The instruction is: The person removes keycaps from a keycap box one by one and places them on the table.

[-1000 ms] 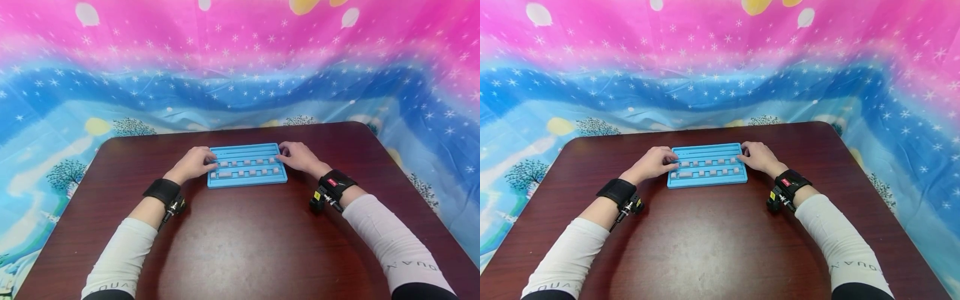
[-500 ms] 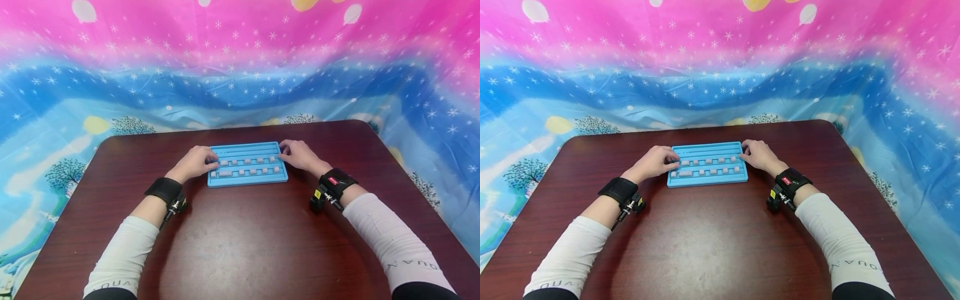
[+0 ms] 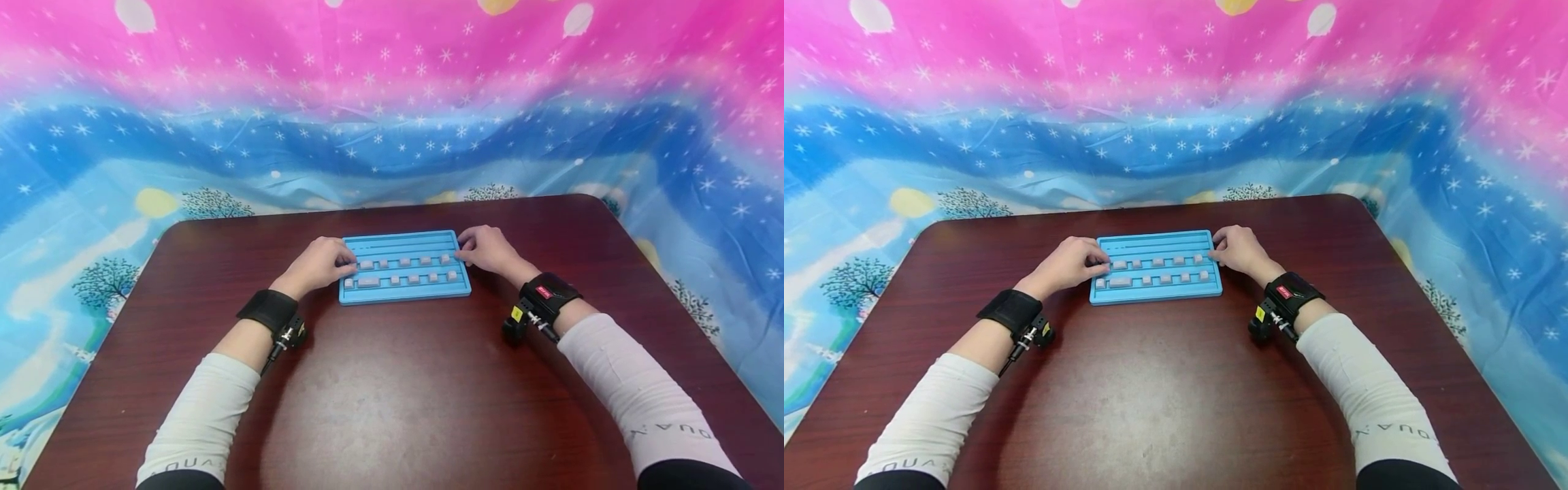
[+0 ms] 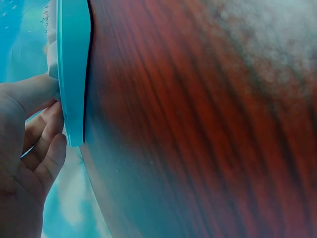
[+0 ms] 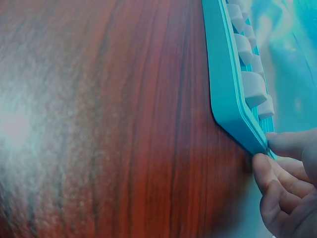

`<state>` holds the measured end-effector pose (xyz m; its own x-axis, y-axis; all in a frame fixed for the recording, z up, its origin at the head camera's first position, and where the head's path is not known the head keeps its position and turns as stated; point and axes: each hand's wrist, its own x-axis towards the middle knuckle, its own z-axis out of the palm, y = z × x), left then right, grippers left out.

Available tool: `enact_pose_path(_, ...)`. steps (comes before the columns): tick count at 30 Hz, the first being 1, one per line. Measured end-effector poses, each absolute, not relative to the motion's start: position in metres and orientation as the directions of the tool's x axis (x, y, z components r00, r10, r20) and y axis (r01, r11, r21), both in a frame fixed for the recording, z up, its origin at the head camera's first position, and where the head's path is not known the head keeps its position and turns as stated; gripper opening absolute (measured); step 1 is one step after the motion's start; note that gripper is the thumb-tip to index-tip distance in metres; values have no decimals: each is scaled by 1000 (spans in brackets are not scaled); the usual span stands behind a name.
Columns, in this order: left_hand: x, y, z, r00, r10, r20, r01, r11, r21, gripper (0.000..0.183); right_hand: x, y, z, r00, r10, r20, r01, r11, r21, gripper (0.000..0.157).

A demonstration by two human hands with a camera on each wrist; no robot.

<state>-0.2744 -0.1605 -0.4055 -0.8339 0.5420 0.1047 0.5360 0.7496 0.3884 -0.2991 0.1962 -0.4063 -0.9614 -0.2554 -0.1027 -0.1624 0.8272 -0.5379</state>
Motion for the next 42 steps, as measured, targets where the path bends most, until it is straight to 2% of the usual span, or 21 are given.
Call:
enact_pose_path(12, -277, -161, -406, -816, 568, 106, 563, 740, 368, 12, -298, 196, -406, -964, -229, -135, -106, 798, -593, 40)
enact_pose_path(25, -281, -166, -397, -813, 570, 120, 574, 748, 332, 19, -298, 195, -407, -964, -222, -144, -92, 792, -604, 40)
enact_pose_path(42, -290, -173, -388, -860, 480, 172, 509, 781, 363, 23, -298, 195, -405, -963, -218, -160, -79, 792, -605, 37)
